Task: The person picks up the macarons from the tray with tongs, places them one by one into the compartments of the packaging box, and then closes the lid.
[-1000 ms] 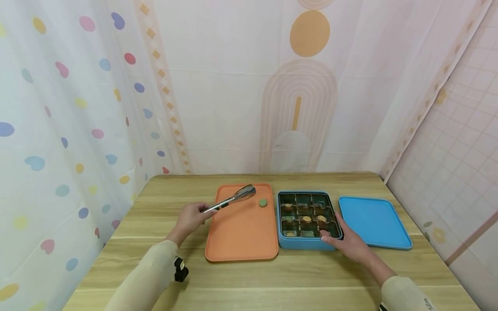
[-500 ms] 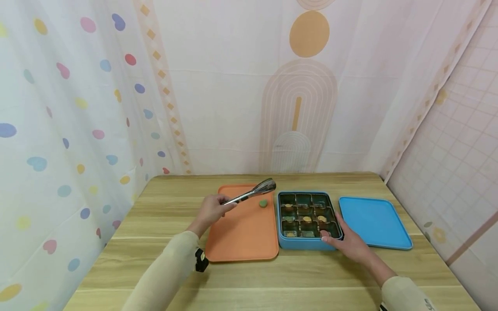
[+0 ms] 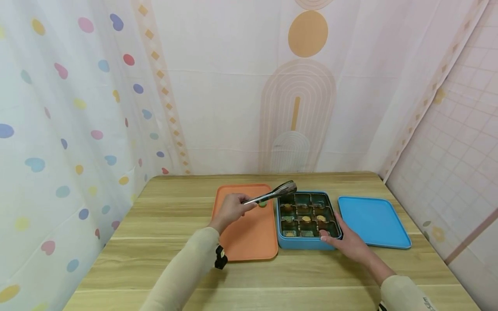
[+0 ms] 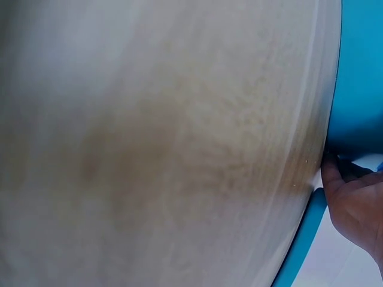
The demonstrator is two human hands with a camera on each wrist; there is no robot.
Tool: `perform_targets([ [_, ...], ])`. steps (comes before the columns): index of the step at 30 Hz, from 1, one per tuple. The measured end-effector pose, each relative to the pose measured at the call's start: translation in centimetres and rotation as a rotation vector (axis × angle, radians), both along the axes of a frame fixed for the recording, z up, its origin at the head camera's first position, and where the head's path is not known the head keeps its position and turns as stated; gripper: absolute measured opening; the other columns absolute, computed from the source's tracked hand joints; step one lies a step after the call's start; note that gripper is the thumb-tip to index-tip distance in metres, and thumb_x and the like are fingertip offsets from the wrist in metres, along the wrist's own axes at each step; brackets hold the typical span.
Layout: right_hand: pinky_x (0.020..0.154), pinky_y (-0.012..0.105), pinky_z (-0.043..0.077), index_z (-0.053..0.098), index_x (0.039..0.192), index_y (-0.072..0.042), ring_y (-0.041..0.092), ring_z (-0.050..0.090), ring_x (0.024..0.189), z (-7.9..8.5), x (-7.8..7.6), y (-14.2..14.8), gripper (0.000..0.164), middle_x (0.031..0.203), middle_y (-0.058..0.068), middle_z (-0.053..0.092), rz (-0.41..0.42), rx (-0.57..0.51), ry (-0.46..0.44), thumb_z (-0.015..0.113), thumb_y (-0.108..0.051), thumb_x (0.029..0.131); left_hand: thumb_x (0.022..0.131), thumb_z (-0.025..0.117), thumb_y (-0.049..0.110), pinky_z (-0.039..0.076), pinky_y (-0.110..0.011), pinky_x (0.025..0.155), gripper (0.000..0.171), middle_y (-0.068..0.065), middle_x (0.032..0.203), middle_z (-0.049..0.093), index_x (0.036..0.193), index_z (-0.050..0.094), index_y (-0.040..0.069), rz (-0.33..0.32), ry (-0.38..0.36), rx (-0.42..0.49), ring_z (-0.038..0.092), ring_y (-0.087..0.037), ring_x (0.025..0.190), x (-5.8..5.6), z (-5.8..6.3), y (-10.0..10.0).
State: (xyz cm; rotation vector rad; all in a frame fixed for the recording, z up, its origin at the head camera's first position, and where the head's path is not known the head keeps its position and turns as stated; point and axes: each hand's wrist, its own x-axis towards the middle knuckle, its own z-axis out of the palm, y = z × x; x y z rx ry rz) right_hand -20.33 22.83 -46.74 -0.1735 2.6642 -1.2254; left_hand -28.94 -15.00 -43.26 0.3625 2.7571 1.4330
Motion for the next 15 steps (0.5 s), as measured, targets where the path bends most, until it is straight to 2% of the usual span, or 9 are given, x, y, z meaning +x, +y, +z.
perform_targets([
  [6, 0.103, 0.068, 0.029, -0.004, 0.16, -0.01, 0.055, 0.019, 0.14, -0.1, -0.1, 0.0, 0.105, 0.159, 0.032, 0.01, 0.0, -0.012, 0.003, 0.067, -0.049, 0.092, 0.09, 0.076, 0.03, 0.036, -0.028, 0.049, 0.011, -0.022, 0.075, 0.065, 0.089, 0.077, 0.018, -0.034, 0.008, -0.005, 0.045, -0.014, 0.052, -0.3, -0.5, 1.6],
  [11, 0.103, 0.068, 0.029, -0.003, 0.16, -0.01, 0.055, 0.018, 0.14, 0.1, 0.0, 0.0, 0.105, 0.159, 0.032, 0.009, 0.0, -0.017, -0.004, 0.066, -0.049, 0.092, 0.09, 0.075, 0.027, 0.038, -0.028, 0.051, 0.012, -0.024, 0.076, 0.065, 0.089, 0.076, 0.015, -0.065, 0.01, 0.007, 0.046, -0.014, 0.053, -0.3, -0.7, 2.4],
  [15, 0.103, 0.068, 0.029, -0.004, 0.16, -0.011, 0.055, 0.018, 0.14, 0.1, 0.0, 0.0, 0.104, 0.159, 0.032, 0.009, -0.002, -0.022, -0.005, 0.066, -0.049, 0.093, 0.09, 0.076, 0.026, 0.037, -0.029, 0.051, 0.012, -0.02, 0.071, 0.063, 0.088, 0.075, 0.014, -0.07, 0.003, 0.02, 0.045, -0.014, 0.053, -0.2, -0.7, 2.8],
])
